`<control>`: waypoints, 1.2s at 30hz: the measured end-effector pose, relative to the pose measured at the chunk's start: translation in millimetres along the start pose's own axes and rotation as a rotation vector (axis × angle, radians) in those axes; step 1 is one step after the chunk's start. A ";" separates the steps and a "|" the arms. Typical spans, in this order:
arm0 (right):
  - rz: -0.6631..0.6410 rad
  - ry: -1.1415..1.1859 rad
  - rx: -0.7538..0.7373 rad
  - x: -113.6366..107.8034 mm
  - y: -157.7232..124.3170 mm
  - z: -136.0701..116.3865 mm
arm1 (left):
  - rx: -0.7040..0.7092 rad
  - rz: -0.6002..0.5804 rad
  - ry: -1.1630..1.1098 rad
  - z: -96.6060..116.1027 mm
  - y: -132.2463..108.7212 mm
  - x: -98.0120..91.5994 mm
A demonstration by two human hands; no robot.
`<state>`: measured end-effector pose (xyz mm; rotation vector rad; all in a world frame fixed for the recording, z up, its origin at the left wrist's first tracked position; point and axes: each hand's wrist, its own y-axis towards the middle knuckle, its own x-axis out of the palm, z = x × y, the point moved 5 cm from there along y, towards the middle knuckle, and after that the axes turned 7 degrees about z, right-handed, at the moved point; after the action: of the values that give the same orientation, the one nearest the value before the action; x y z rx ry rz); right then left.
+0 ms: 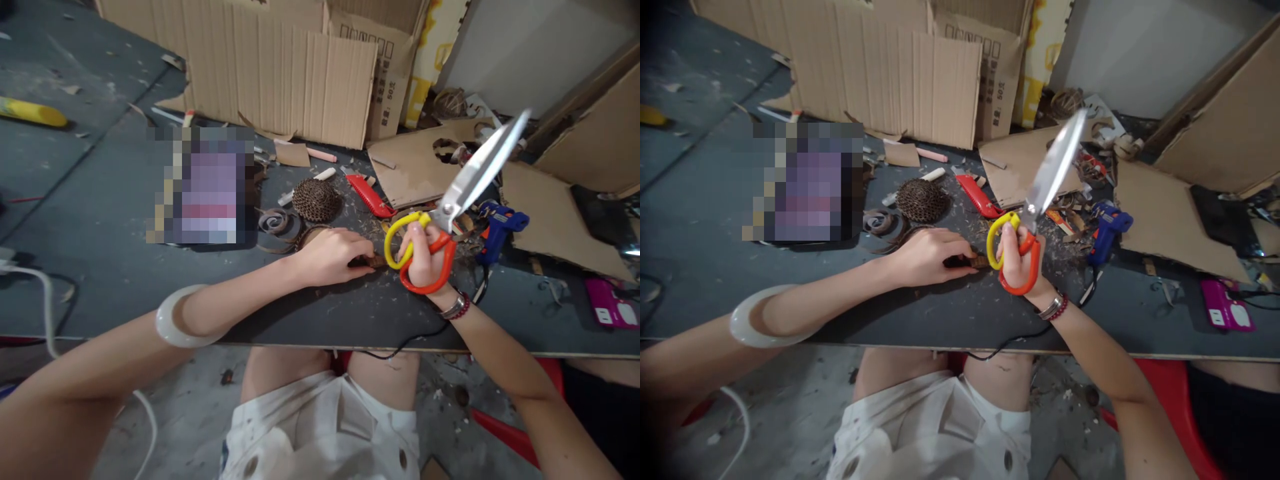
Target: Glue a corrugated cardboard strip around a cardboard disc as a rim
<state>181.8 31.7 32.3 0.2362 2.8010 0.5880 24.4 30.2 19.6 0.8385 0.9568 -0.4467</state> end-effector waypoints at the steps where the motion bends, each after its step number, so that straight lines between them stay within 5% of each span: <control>1: 0.035 0.008 -0.009 -2.5 -0.1 -3.0 | -0.002 -0.002 0.004 0.1 0.0 -0.1; 3: 0.064 -0.009 -0.023 -2.6 -0.5 -5.6 | -0.005 -0.004 0.001 0.2 0.0 -0.4; 9: -0.119 -0.079 0.003 17.9 -4.7 12.1 | 0.004 0.000 -0.050 -0.6 0.0 -0.5; 18: 0.086 -0.032 -0.046 -6.1 -0.4 -8.6 | 0.005 0.002 -0.001 -0.2 0.1 -0.4; 24: -0.134 -0.095 0.031 19.3 -2.3 11.3 | 0.013 0.017 -0.032 0.0 0.7 -1.4; 33: 0.062 -0.047 -0.023 -3.2 -1.4 -5.6 | -0.006 0.001 -0.008 -1.6 -0.3 0.4; 36: -0.089 -0.047 0.003 12.2 -1.3 2.2 | -0.001 0.004 -0.026 -1.2 0.2 -0.5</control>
<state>170.7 33.9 27.0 0.1237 2.7505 0.5509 23.7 31.2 19.7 0.8316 0.9308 -0.4522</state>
